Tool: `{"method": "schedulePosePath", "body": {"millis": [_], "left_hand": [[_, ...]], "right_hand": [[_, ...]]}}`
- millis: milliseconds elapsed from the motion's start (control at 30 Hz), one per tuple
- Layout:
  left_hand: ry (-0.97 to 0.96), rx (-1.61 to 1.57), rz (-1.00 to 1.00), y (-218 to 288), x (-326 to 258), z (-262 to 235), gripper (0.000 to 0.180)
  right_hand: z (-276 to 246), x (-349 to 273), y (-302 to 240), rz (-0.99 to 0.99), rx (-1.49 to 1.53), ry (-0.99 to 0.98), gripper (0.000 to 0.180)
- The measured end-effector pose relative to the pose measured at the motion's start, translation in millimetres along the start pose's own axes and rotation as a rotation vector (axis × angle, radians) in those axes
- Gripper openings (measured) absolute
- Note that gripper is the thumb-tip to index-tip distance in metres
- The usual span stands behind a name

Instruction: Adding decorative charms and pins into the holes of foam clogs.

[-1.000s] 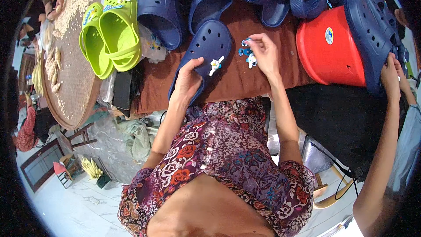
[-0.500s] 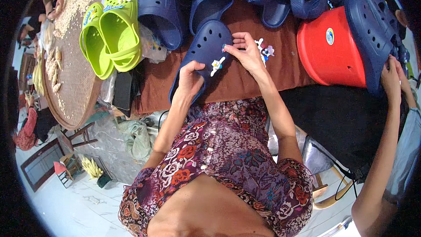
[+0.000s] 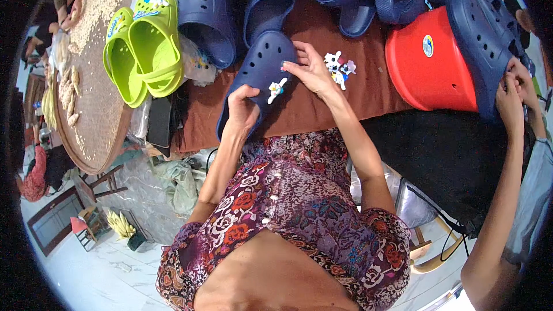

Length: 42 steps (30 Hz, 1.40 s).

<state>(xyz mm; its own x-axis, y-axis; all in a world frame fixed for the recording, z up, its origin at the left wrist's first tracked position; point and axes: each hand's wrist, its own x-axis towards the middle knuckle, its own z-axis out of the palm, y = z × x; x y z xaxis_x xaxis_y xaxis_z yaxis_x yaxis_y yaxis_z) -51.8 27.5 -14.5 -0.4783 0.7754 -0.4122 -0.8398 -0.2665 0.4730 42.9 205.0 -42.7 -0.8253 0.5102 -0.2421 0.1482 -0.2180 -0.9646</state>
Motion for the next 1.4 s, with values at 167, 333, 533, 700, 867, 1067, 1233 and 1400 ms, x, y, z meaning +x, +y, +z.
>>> {"method": "schedulePosePath", "body": {"millis": [167,333,533,700,867,1067,1233,1400], "left_hand": [[0.044,-0.065,0.030,14,-6,-1,0.058],[0.072,-0.090,0.044,15,-8,-9,0.057],[0.051,-0.116,0.048,16,-6,-7,0.057],[0.069,-0.121,0.049,11,-5,-10,0.056],[0.069,-0.140,0.032,15,-9,1,0.053],[0.046,-0.199,0.046,15,-4,-1,0.054],[0.048,-0.231,0.037,10,-8,1,0.053],[-0.008,-0.125,0.050,1,-8,2,0.054]], "right_hand": [[22,-2,4,-0.068,-0.012,0.093,0.071],[7,-20,-8,-0.174,-0.239,0.194,0.031],[-72,-40,7,-0.292,-0.630,0.576,0.018],[-94,-58,23,-0.267,-1.105,0.674,0.021],[-92,-57,28,-0.341,-1.208,0.683,0.018],[-80,-54,18,-0.261,-1.097,0.679,0.015],[-21,-47,-25,-0.402,-0.797,0.569,0.014],[23,-24,-45,-0.656,-0.865,0.462,0.013]]}}
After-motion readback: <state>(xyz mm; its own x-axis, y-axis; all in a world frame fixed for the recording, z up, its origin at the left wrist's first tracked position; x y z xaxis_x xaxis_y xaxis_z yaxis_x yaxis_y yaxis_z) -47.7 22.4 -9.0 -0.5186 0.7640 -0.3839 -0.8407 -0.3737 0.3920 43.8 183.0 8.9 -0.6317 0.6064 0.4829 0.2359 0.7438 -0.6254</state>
